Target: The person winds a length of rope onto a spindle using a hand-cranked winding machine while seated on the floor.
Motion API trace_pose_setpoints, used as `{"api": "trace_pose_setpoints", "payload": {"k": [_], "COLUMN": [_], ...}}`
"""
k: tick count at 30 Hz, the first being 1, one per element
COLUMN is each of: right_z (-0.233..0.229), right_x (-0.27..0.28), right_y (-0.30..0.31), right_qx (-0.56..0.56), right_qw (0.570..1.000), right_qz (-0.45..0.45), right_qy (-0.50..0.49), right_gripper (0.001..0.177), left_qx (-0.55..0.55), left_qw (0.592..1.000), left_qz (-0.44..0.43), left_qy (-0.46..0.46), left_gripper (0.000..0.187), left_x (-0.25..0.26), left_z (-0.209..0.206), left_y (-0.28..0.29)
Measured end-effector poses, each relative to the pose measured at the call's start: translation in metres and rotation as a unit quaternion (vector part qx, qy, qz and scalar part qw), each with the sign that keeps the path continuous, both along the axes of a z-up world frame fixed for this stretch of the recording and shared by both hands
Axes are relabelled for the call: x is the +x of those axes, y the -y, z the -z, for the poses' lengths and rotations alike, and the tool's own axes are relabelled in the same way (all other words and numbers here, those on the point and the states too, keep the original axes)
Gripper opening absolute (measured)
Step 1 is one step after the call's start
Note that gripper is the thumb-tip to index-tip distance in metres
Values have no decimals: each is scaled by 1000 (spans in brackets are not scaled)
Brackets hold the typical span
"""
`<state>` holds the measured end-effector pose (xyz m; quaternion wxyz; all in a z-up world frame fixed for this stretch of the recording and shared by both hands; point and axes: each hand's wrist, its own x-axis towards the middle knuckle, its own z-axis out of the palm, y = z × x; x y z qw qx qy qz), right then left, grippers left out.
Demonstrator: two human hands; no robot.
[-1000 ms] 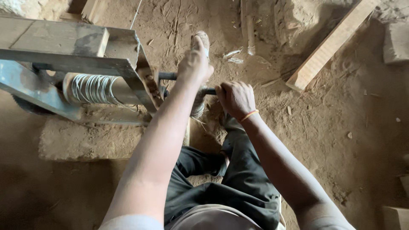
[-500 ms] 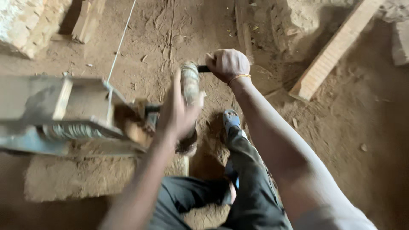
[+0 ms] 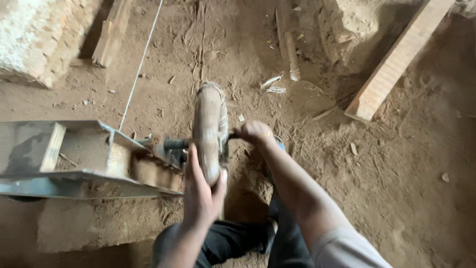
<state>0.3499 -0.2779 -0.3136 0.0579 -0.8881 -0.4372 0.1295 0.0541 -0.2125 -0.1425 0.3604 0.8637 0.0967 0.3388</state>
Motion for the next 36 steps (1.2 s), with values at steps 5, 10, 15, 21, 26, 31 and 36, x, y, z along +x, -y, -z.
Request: {"api": "trace_pose_setpoints", "payload": {"k": [5, 10, 15, 21, 26, 31, 36], "right_z": [43, 31, -58, -169, -221, -236, -242], "right_x": [-69, -117, -155, -178, -202, -185, -159], "right_y": [34, 63, 88, 100, 93, 70, 56], "right_qx": [1, 7, 106, 139, 183, 270, 295], "right_qw": [998, 996, 979, 988, 974, 926, 905], "right_qz": [-59, -86, -176, -18, 46, 58, 75], "right_qy": [8, 19, -17, -68, 122, 258, 298], "right_gripper": [30, 20, 27, 37, 41, 43, 43], "left_qx": [38, 10, 46, 32, 169, 67, 33], "left_qw": [999, 1000, 997, 995, 983, 967, 939], "left_qz": [-16, -24, -47, -71, -63, -12, -11], "left_qy": [-2, -14, -41, -66, -34, -244, -342], "left_gripper": [99, 101, 100, 80, 85, 82, 81], "left_x": [12, -29, -54, -3, 29, 63, 96], "left_z": [-23, -11, -3, 10, -16, -59, -84], "left_y": [-9, 23, 33, 20, -8, -28, -42]}}
